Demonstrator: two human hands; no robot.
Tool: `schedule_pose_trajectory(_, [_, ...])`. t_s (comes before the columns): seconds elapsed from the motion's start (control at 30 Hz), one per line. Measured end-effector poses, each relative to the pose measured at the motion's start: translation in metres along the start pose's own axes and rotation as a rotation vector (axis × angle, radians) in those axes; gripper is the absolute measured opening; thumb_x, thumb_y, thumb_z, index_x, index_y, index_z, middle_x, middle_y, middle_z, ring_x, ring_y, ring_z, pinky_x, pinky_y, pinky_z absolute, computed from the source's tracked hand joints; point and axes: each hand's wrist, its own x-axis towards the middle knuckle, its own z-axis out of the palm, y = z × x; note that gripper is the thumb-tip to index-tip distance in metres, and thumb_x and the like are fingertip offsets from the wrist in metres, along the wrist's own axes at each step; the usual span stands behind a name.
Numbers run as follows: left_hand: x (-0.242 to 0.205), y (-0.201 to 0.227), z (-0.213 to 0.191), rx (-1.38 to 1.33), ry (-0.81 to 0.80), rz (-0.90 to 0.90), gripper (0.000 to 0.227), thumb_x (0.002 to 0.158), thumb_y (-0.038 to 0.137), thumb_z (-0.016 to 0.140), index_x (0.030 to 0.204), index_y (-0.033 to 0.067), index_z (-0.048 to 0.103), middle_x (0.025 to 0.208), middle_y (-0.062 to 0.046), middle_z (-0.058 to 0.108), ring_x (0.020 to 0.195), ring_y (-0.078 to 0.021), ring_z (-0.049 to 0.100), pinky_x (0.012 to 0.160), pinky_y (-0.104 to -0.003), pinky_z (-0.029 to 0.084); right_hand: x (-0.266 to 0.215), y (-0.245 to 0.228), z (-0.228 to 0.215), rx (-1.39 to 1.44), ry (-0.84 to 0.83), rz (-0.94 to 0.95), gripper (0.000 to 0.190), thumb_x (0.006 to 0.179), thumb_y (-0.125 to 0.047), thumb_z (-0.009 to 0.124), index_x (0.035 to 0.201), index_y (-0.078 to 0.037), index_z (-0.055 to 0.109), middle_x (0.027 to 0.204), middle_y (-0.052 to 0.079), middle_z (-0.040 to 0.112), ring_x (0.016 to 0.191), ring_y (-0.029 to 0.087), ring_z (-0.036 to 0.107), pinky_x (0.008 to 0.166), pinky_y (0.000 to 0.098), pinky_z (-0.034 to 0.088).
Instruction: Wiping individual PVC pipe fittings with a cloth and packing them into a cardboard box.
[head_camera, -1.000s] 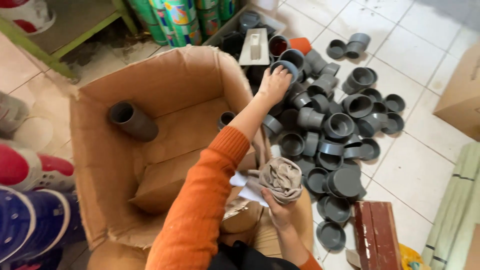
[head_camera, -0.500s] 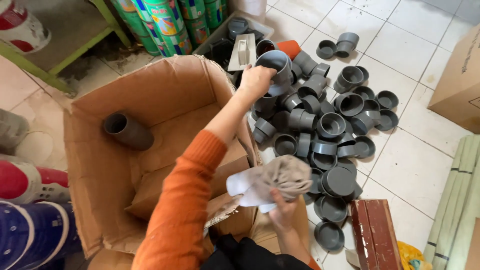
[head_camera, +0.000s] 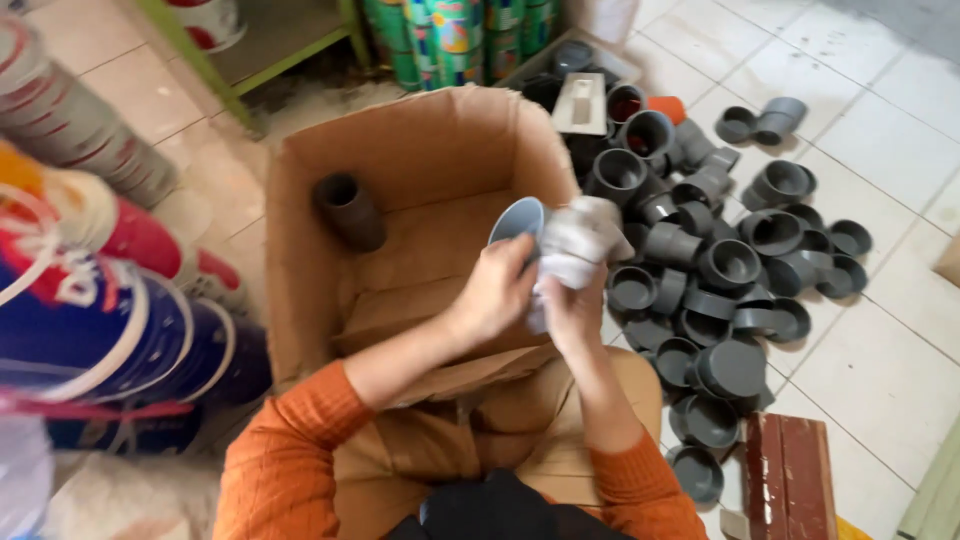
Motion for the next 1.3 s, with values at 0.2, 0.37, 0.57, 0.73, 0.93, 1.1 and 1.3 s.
schedule_pose_trajectory(0.2, [-0.052,0.001,-0.033,0.127,0.265,0.150,0.025,0.084,0.031,0.056,0.068,0.0151,0.046,0.055,-0.005,0.047,0.064,-0.0227,0.057,0.092,-0.039,0.034,-0.006,0.005,0.045,0.119,-0.013,-0.130,0.062,0.091,-0.053,0.041,0.125,-0.002,0.050,0.122,0.020,0.053,0.116,0.033,0.049,0.099,0.0384,0.036])
schedule_pose_trajectory(0.37, [-0.066,0.015,-0.060,0.016,0.329,0.300,0.045,0.074,0.038,0.074,0.053,0.0144,0.041,0.045,-0.003,0.040,0.049,-0.0203,0.048,0.086,-0.035,0.036,-0.003,-0.034,0.025,0.281,-0.473,0.357,0.076,0.085,-0.070,0.034,0.130,-0.012,0.050,0.133,0.015,0.048,0.129,0.026,0.038,0.111,0.0355,0.021])
schedule_pose_trajectory(0.57, [-0.077,-0.020,-0.035,-0.446,0.333,0.252,0.044,0.067,0.027,0.083,0.047,0.0148,0.045,0.042,0.000,0.039,0.046,-0.0167,0.045,0.082,-0.030,0.038,-0.048,0.031,0.067,0.654,-0.530,0.520,0.057,0.087,-0.057,0.040,0.119,-0.011,0.052,0.123,0.012,0.052,0.118,0.022,0.044,0.105,0.0313,0.026])
schedule_pose_trajectory(0.73, [-0.083,-0.019,-0.009,-1.165,0.540,-0.406,0.020,0.069,0.017,0.078,0.065,0.0065,0.061,0.064,-0.003,0.058,0.057,-0.0073,0.047,0.061,-0.025,0.044,-0.073,0.097,0.096,1.102,-0.559,0.778,0.036,0.090,-0.041,0.047,0.105,-0.010,0.055,0.110,0.008,0.057,0.105,0.017,0.052,0.098,0.0261,0.032])
schedule_pose_trajectory(0.93, [-0.056,0.006,-0.027,-1.872,0.891,-1.033,0.045,0.071,0.036,0.080,0.084,0.0017,0.054,0.081,-0.013,0.053,0.078,-0.0265,0.055,0.075,-0.038,0.051,-0.126,0.171,0.120,1.564,-0.543,1.023,0.017,0.092,-0.025,0.054,0.091,-0.009,0.057,0.098,0.004,0.061,0.091,0.012,0.059,0.091,0.0209,0.038])
schedule_pose_trajectory(1.1, [-0.061,0.004,-0.037,-1.813,0.846,-1.032,0.068,0.075,0.054,0.069,0.112,0.0023,0.045,0.110,-0.015,0.041,0.103,-0.0253,0.044,0.087,-0.040,0.044,-0.098,0.049,0.100,0.362,-0.291,0.241,0.061,0.092,-0.043,0.048,0.137,-0.004,0.031,0.141,0.020,0.032,0.131,0.024,0.032,0.111,0.0309,0.022])
schedule_pose_trajectory(1.3, [-0.087,-0.015,-0.015,-1.815,0.687,-0.891,0.045,0.092,0.039,0.055,0.120,0.0048,0.049,0.119,-0.016,0.055,0.110,-0.0298,0.055,0.097,-0.049,0.042,-0.084,0.081,0.083,0.197,-0.193,-0.047,0.075,0.089,-0.048,0.041,0.139,0.006,0.027,0.143,0.029,0.026,0.134,0.034,0.027,0.113,0.0370,0.016])
